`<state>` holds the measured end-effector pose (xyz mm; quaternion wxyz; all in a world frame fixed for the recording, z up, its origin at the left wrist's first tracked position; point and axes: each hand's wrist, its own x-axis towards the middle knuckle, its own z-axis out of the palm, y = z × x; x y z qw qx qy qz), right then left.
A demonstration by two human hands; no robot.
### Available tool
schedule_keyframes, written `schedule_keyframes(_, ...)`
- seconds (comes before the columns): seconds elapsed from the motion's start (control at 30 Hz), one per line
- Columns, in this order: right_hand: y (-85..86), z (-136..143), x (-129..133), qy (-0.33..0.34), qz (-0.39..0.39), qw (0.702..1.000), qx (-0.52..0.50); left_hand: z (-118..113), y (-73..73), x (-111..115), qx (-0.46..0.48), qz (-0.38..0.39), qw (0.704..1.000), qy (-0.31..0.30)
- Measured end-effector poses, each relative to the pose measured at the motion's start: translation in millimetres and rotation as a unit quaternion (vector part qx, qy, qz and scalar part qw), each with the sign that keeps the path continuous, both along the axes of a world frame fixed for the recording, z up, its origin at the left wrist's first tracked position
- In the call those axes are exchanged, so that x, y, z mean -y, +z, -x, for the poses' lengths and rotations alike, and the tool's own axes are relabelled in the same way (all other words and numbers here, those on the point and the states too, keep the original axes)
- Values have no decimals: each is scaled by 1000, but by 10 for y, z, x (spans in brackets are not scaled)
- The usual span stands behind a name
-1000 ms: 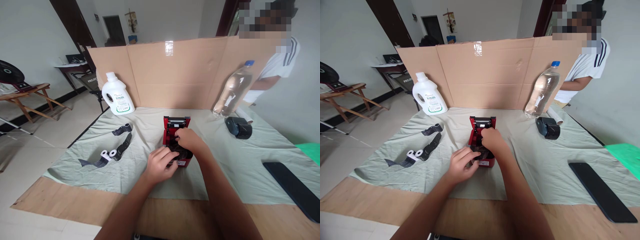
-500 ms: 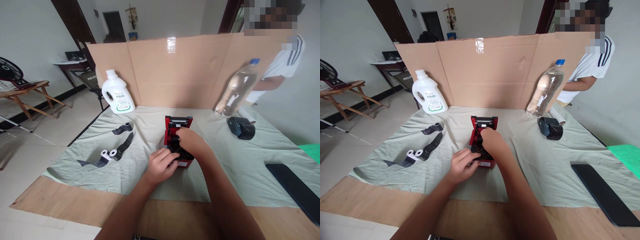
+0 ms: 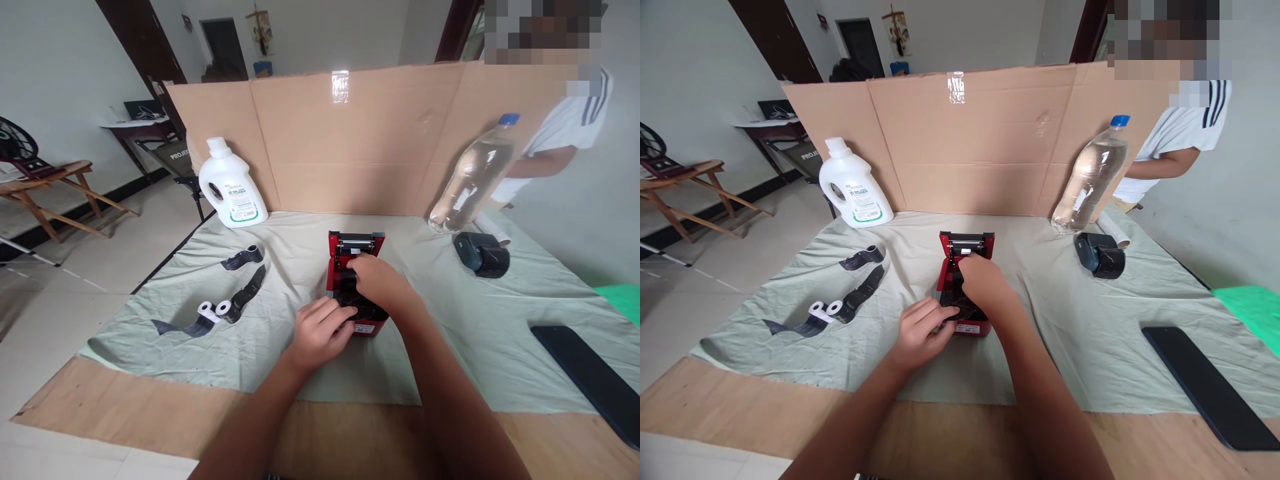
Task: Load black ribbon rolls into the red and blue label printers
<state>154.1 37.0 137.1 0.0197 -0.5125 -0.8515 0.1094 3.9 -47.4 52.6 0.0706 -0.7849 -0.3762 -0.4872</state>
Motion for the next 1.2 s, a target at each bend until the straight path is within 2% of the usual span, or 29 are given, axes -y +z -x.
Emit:
schedule_keyframes(0.13, -132, 50, -78, 14, -5, 1000, 26, 14, -6, -11, -5, -4, 1000, -5)
schedule_keyframes(0.23, -191, 44, -118, -2, 13, 1000, 10, 15, 0, -14, -7, -13, 1000, -9)
schedule_keyframes(0.3, -121, -5, -88, 0, 26, 1000, -16, 10, 11, -12, -11, -25, 1000, -6)
schedule_keyframes(0.43, 214, -210, 46, 60, 81, 983, -154, 2, 30, -9, -28, -41, 999, 4)
schedule_keyframes(0.5, 318, -311, 45, 42, 70, 960, -269, 6, 26, -10, -36, -45, 998, 5)
schedule_keyframes(0.53, 321, -344, 9, 10, 34, 944, -327, 9, 20, -11, -40, -48, 998, 5)
schedule_keyframes(0.63, 129, -345, -217, -112, -112, 878, -452, 23, -14, -12, -53, -60, 997, 7)
schedule_keyframes(0.67, 26, -316, -306, -141, -132, 856, -479, 28, -26, -11, -57, -64, 996, 8)
schedule_keyframes(0.8, -299, -175, -532, -169, -71, 788, -588, 46, -51, -4, -61, -82, 995, 3)
schedule_keyframes(0.93, -402, -187, -457, -187, -22, 731, -656, 69, -27, -10, -50, -101, 994, 3)
schedule_keyframes(1.0, -479, -256, -353, -193, -16, 728, -658, 79, -13, -16, -44, -106, 993, 10)
schedule_keyframes(1.13, -749, -374, -158, -176, -34, 760, -624, 88, -25, -13, -44, -102, 994, 16)
schedule_keyframes(1.2, -855, -376, -116, -170, -23, 758, -629, 86, -43, -5, -42, -93, 995, 19)
